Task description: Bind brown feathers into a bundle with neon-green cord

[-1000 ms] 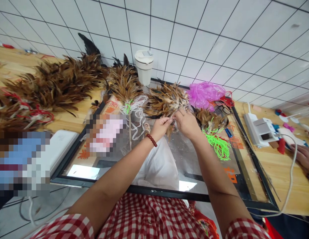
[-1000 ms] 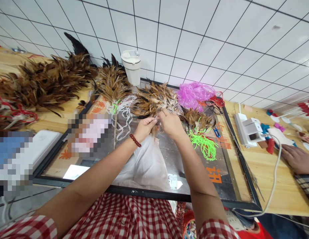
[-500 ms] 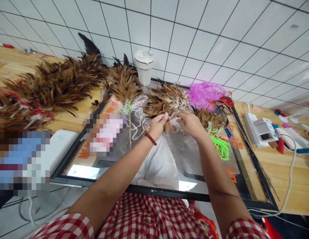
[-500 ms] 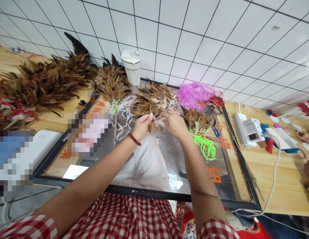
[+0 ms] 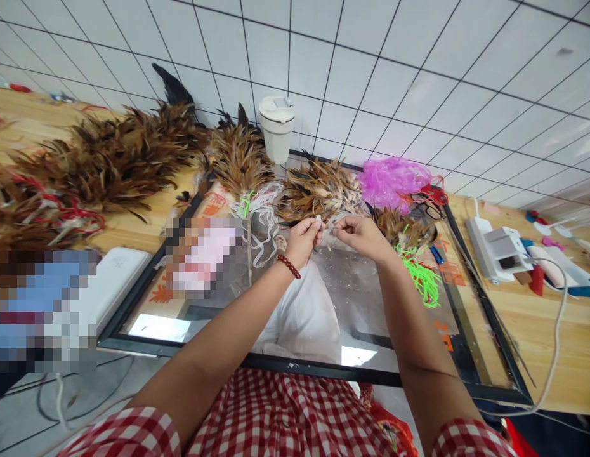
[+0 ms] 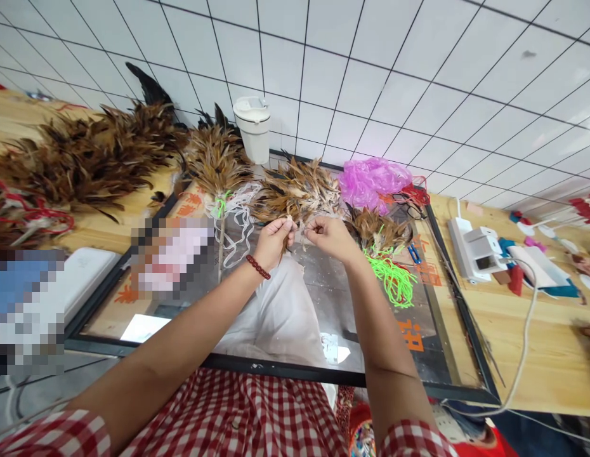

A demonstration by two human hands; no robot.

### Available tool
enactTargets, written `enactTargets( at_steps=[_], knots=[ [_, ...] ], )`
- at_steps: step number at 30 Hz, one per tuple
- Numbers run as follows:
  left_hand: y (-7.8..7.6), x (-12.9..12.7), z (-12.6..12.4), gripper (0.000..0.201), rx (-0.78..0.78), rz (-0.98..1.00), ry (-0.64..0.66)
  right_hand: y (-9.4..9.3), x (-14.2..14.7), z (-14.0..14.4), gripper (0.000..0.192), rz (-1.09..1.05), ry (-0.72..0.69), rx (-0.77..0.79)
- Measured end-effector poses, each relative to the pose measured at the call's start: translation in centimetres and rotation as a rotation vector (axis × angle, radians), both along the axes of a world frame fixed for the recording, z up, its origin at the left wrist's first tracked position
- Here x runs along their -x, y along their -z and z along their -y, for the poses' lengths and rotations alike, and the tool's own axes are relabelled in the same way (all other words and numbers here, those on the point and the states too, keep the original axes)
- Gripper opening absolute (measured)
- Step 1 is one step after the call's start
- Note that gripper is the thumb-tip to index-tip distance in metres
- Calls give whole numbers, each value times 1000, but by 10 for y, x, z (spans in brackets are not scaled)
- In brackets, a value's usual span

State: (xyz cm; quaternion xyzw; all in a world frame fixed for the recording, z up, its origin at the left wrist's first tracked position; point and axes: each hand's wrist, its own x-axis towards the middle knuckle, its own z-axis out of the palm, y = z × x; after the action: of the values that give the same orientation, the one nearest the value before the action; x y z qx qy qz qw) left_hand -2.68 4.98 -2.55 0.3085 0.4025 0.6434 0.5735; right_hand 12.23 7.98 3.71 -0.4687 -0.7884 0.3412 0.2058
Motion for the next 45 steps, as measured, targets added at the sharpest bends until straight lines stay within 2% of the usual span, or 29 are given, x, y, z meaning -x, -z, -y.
enactTargets(
  at_steps=[4,9,12,14,16,20,22,26,29,32,34,37,42,45],
  knots=[
    [0,-1,0,32,36,-28,11,-2,8,5,18,-60,8,-49],
    [-1,-1,1,35,18,-107,56,5,20,9,13,56,62,-225],
    [1,-1,0,31,-18,-105,13,4,25,14,18,170,61,-350],
    [3,0,-2,27,-21,-99,-42,0,25,17,23,235,-11,-381],
    [7,0,-4,25,-17,-109,-75,-5,23,18,25,249,-47,-367],
    [14,1,-6,26,-25,-142,-61,-6,16,14,23,88,121,-347],
    [15,1,-6,24,-57,-171,-68,-3,16,11,23,-20,144,-302],
    [13,2,-4,20,-111,-214,-60,3,17,7,19,-159,103,-226],
    [11,2,-2,25,-79,-183,43,6,16,4,19,-259,79,-141],
    [8,2,0,30,-87,-158,151,9,13,0,26,-398,-8,46],
    [6,3,2,34,-90,-155,194,11,11,-2,31,-459,-74,116],
    [1,2,4,36,-96,-176,201,14,9,-4,29,-491,-100,107],
    [-4,1,6,35,-124,-176,231,17,9,-6,27,-452,-41,57],
    [-1,1,5,33,-110,-169,186,22,6,-12,28,-427,37,33]
  ],
)
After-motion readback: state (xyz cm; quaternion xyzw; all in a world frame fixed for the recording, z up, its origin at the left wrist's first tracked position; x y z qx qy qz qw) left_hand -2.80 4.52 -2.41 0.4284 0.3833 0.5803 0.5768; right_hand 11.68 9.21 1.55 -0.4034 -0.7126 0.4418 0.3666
